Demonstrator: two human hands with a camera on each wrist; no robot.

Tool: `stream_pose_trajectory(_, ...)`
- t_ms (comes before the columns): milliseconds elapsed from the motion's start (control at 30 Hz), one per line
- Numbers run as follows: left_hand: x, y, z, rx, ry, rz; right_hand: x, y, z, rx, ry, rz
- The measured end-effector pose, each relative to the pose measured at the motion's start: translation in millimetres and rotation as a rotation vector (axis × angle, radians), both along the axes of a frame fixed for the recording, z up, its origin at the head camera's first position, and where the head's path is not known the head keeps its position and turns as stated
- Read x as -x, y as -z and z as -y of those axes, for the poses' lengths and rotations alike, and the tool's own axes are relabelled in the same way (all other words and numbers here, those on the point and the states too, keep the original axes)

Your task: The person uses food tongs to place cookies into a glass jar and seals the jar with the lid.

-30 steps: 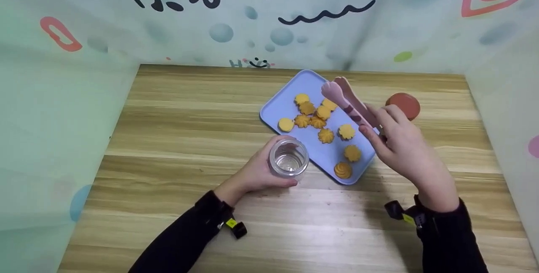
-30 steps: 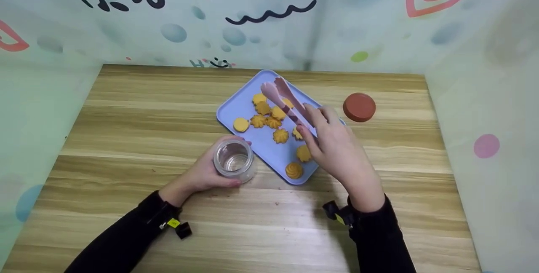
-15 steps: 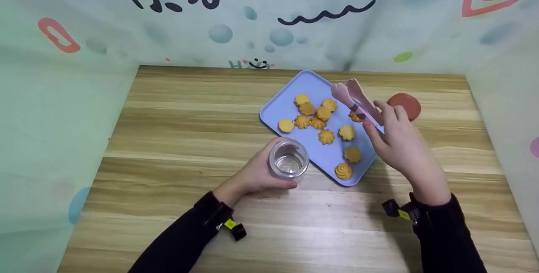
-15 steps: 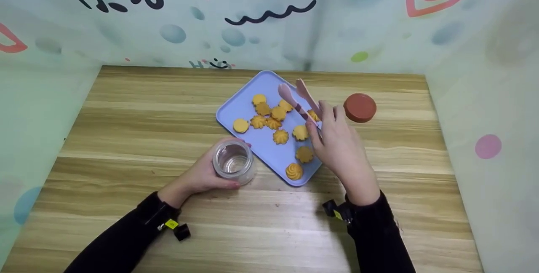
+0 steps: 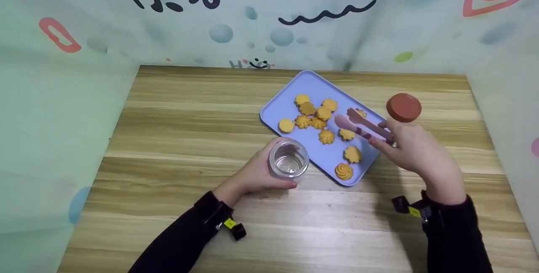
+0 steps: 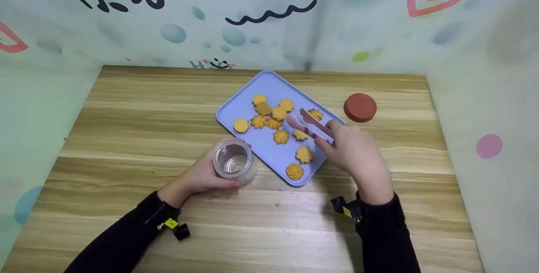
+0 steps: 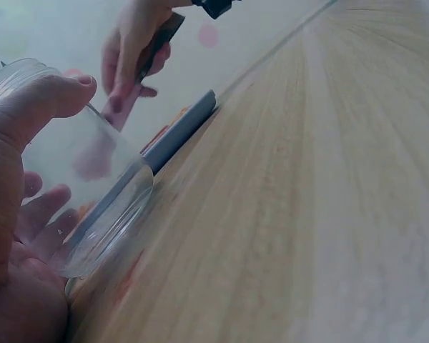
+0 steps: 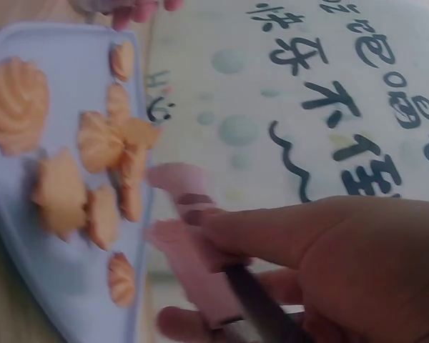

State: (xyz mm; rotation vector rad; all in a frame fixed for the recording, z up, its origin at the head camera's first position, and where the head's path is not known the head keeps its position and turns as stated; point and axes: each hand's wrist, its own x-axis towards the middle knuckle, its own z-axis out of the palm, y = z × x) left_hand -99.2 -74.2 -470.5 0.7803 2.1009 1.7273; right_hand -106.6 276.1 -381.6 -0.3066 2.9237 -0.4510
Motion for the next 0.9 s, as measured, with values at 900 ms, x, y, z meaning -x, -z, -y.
stream_pose_trajectory(900,3.0,3.7,-2,-0.044,0.021,0.028,-7.8,-8.3,-22,-0.084,0.018,0.247)
